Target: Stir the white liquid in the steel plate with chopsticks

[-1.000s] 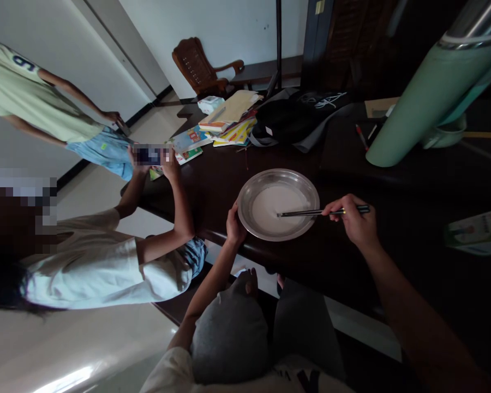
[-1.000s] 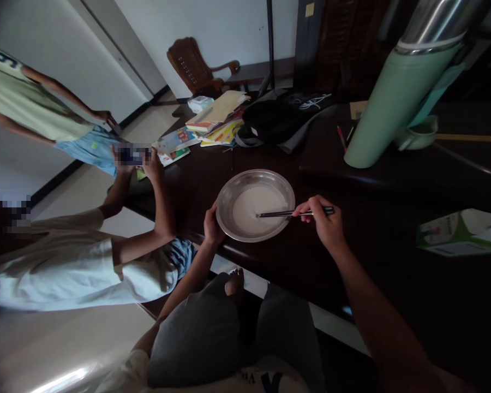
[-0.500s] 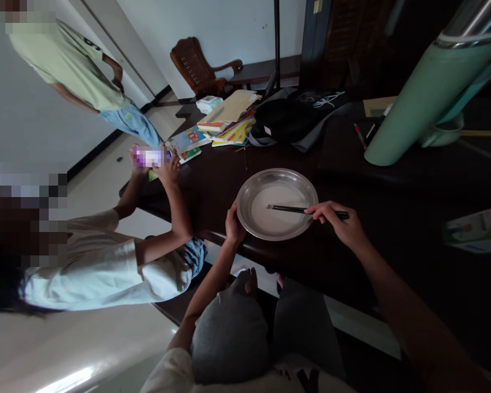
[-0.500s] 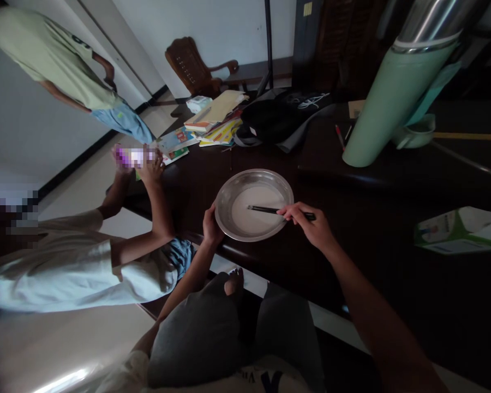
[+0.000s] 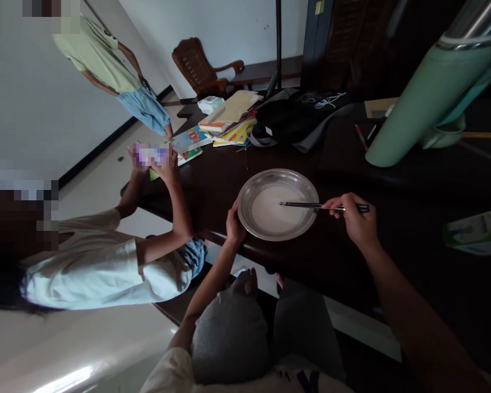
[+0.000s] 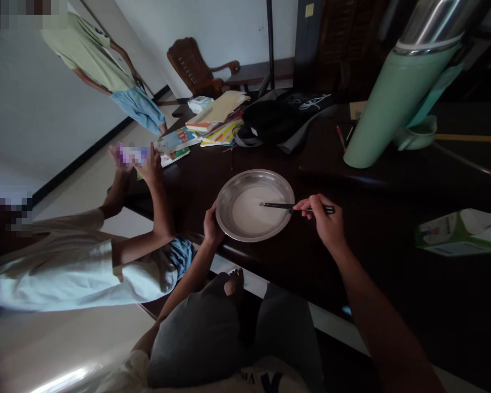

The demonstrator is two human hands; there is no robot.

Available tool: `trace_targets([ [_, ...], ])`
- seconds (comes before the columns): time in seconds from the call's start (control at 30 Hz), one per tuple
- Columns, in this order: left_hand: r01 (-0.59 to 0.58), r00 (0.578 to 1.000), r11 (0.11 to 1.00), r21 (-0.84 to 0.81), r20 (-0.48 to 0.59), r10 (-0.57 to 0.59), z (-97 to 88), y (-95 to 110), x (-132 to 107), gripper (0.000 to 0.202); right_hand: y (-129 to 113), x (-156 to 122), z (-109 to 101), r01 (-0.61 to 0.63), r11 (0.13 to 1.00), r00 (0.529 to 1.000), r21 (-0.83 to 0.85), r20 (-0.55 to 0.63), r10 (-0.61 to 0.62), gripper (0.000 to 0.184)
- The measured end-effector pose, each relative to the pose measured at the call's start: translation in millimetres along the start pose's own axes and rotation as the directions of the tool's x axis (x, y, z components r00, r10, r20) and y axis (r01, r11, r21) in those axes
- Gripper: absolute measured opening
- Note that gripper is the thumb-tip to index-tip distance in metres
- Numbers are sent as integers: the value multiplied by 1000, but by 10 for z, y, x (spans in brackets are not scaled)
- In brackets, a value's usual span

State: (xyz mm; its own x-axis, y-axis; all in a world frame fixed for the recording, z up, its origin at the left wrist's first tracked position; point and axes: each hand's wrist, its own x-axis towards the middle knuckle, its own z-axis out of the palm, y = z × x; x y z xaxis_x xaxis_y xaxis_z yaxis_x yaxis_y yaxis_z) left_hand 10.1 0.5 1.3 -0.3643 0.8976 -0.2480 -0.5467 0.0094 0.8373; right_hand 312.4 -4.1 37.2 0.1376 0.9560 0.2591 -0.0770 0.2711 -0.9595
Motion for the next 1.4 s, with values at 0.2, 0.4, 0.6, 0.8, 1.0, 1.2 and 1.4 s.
trace_targets([
  [0.2, -8, 1000, 1000, 12, 2, 8, -7, 0, 2, 15, 9, -24, 23, -42, 999, 986, -6, 160, 42, 59],
  [0.4, 1, 1000, 1000, 7, 1, -1, 9, 6, -8, 15, 24, 2, -7, -19, 1000, 1000, 16, -3, 19, 58],
  [0.6, -1, 1000, 1000, 28, -23, 2, 15, -11, 15, 20, 12, -46, 49, -24, 999, 978, -27, 206, 29, 57],
  [0.8, 8, 1000, 1000, -6, -22, -9, 36, 8, 0, 14, 22, -9, -9, -24, 1000, 1000, 17, 5, 24, 59],
  [1.0, 19, 999, 1000, -3, -26, -19, 51, 19, -6, 15, -17, -58, 79, -44, 999, 970, 22, 239, 38, 56],
  [1.2, 5, 1000, 1000, 8, -21, -5, 33, 7, 2, 13, -19, -5, 10, -8, 1000, 998, -2, 58, 8, 57],
  [1.4, -1, 1000, 999, -38, -15, 1, 14, -12, 6, 14, -12, -48, 56, -38, 999, 978, 25, 207, 32, 55],
])
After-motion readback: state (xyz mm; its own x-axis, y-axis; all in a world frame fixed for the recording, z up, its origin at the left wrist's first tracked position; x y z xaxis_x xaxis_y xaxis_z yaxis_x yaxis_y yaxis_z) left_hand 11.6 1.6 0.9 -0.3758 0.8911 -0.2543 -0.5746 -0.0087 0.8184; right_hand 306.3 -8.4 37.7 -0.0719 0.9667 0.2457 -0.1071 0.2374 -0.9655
